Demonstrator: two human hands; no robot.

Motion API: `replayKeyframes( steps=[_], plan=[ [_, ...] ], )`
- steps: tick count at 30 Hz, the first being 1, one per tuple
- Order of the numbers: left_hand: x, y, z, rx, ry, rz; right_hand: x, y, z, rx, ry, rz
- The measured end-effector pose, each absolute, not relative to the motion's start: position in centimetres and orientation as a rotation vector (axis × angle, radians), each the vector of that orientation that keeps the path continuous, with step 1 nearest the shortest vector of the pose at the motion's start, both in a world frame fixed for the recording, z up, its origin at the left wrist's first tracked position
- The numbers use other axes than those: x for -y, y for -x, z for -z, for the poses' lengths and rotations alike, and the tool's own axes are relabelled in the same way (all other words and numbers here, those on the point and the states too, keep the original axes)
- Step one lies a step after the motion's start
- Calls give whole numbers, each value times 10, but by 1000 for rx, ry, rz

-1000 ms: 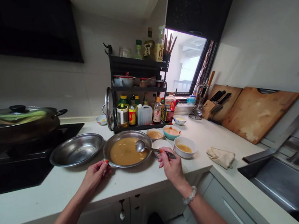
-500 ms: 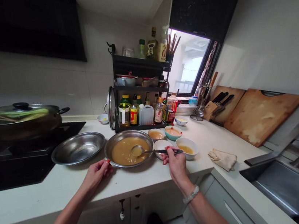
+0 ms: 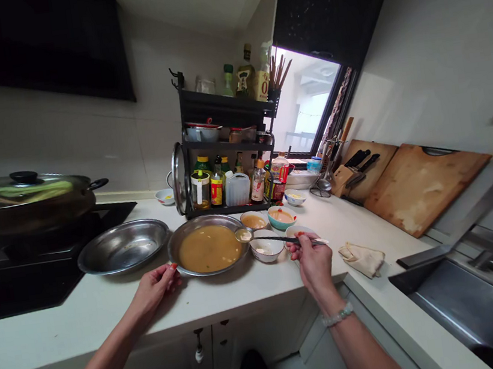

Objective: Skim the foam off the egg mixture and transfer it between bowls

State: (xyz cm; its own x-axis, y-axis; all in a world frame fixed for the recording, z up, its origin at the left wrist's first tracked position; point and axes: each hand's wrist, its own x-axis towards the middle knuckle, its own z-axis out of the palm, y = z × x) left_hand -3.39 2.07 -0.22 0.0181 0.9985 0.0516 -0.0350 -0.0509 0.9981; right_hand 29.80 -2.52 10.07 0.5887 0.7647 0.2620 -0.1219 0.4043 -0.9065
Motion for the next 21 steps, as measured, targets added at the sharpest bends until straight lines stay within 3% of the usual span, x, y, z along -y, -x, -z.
replayKeyframes(
  steps=[14,21],
  plan=[
    [-21,34,3,-1147,-1224,-1239,50,-397,-104,678,1085,-275],
    [-24,36,6,-1145,-1223,-1247,75,-400,-88,945,1405,8]
  ],
)
